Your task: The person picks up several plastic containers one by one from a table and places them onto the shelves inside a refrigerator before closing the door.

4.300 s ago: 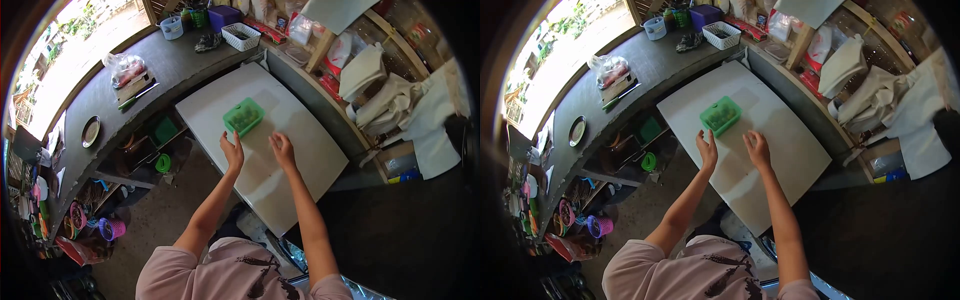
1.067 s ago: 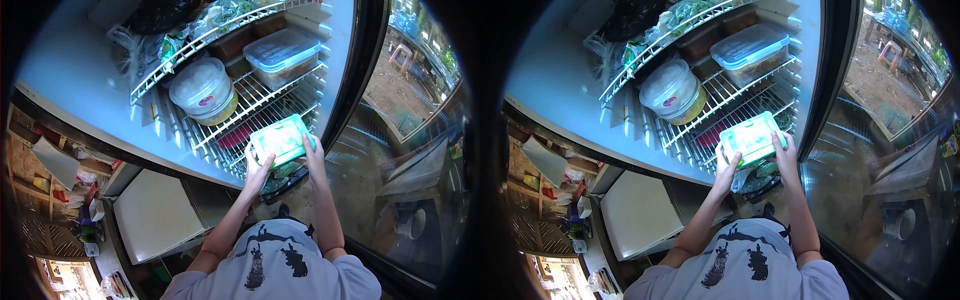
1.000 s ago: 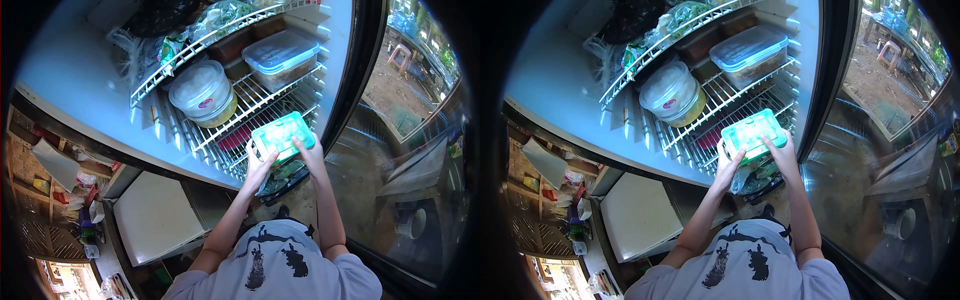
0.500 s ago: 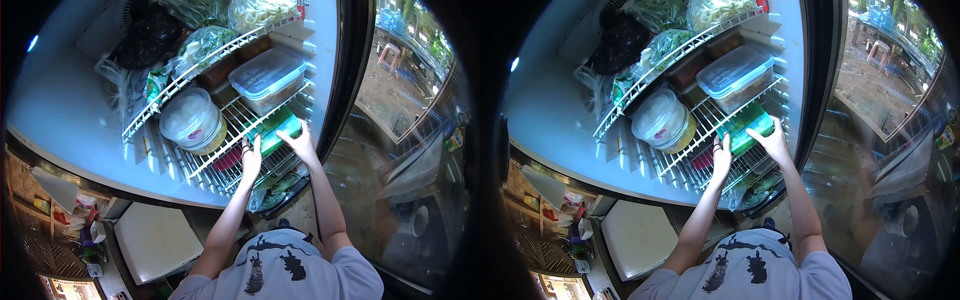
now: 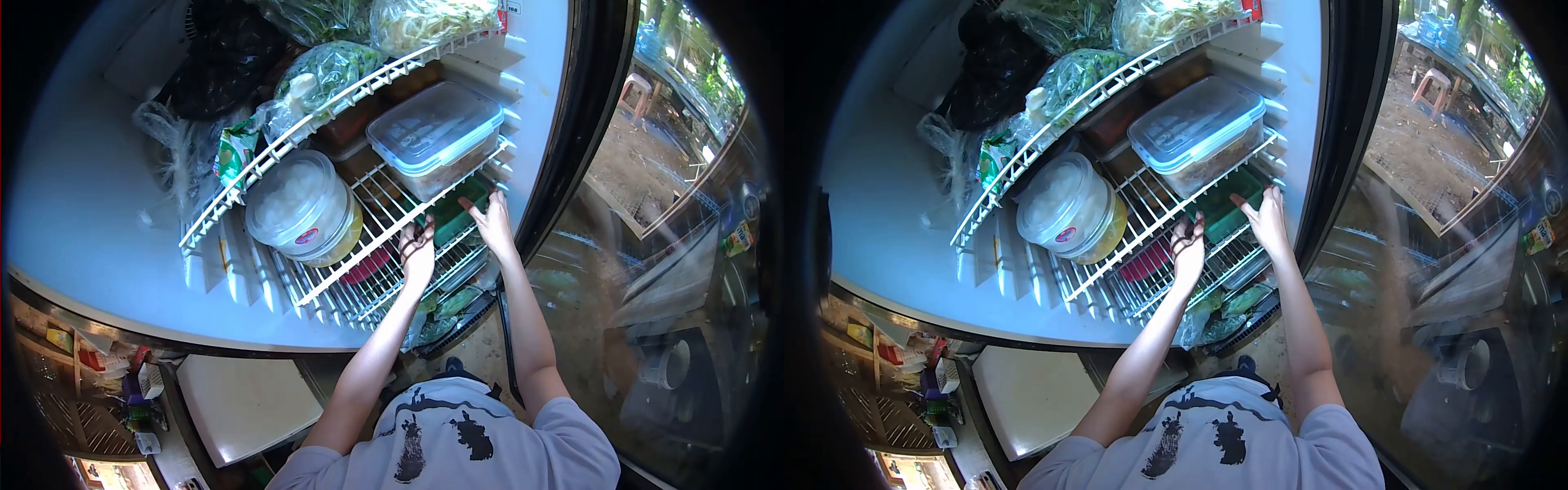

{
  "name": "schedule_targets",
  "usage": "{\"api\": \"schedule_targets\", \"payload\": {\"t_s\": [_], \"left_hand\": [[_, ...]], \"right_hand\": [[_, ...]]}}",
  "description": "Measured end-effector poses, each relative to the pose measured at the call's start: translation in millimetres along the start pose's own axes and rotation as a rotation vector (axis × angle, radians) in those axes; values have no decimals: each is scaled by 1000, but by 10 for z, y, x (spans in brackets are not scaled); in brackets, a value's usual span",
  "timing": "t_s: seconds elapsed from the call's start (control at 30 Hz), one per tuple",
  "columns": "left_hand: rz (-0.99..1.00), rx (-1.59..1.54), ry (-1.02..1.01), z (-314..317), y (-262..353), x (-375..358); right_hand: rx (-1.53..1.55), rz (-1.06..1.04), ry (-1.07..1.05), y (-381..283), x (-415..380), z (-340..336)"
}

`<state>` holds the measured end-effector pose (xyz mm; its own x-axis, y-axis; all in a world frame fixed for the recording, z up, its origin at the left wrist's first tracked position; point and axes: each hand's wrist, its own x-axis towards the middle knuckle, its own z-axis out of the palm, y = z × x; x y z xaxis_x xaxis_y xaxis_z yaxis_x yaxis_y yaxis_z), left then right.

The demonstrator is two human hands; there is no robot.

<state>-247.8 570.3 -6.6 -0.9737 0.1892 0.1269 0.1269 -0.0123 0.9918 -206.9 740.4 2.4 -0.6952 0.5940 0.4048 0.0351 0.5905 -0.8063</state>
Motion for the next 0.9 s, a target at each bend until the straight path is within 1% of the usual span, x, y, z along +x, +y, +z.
{"api": "schedule_targets", "payload": {"t_s": [0.03, 0.1, 0.13, 0.2, 0.23, 0.3, 0.33, 0.37, 0.4, 0.47, 0.5, 0.57, 0.63, 0.67, 0.7, 0.77, 0.8, 0.83, 0.87, 0.9], "left_hand": [[-1, -3, -2, 5, -129, 27], [-22, -166, -131, 1, -134, 27], [-57, -200, -85, 16, -140, -8], [-62, -211, -113, 2, -95, 16], [-67, -224, -136, -3, -71, 25], [-29, -190, -124, -4, -3, 32], [-39, -117, -141, -26, 30, 33], [-51, -44, -159, -37, 71, 30], [-30, -82, -179, -36, 38, 44], [11, -208, -176, -7, -32, 35], [-70, -209, -209, -22, -48, 67], [-76, -236, -246, -43, -80, 90], [-61, -240, -243, -38, -117, 95], [-47, -245, -241, -50, -147, 89], [-46, -241, -239, -66, -175, 90], [-85, -321, -254, -102, -195, 58], [-43, -404, -242, -136, -194, 5], [19, -266, -154, -162, -194, -64], [29, -193, -98, -199, -51, -187], [47, -122, -42, -255, 111, -322]], "right_hand": [[-4, 0, 1, 33, 6, -6], [32, 41, -10, 70, 5, -7], [31, 41, -8, 85, 10, -5], [124, 93, 39, 60, 10, -14], [123, 91, 38, 45, 1, -24], [262, 234, 23, -35, -8, -65], [262, 233, 22, 49, -1, -12], [306, 174, 109, 216, 8, 84], [349, 115, 197, 268, 25, 109], [355, 139, 184, 321, 26, 100], [367, 158, 173, 304, 22, 97], [388, 165, 187, 326, 44, 123], [386, 153, 209, 521, 77, 189], [434, 147, 224, 514, 86, 188], [434, 144, 195, 517, 87, 159], [333, 156, 130, 485, 77, 69], [375, 238, 167, 439, 31, 46], [413, 320, 208, 390, -20, 35], [385, 287, 285, 168, -138, -57], [486, 116, 394, 117, -263, -40]]}}
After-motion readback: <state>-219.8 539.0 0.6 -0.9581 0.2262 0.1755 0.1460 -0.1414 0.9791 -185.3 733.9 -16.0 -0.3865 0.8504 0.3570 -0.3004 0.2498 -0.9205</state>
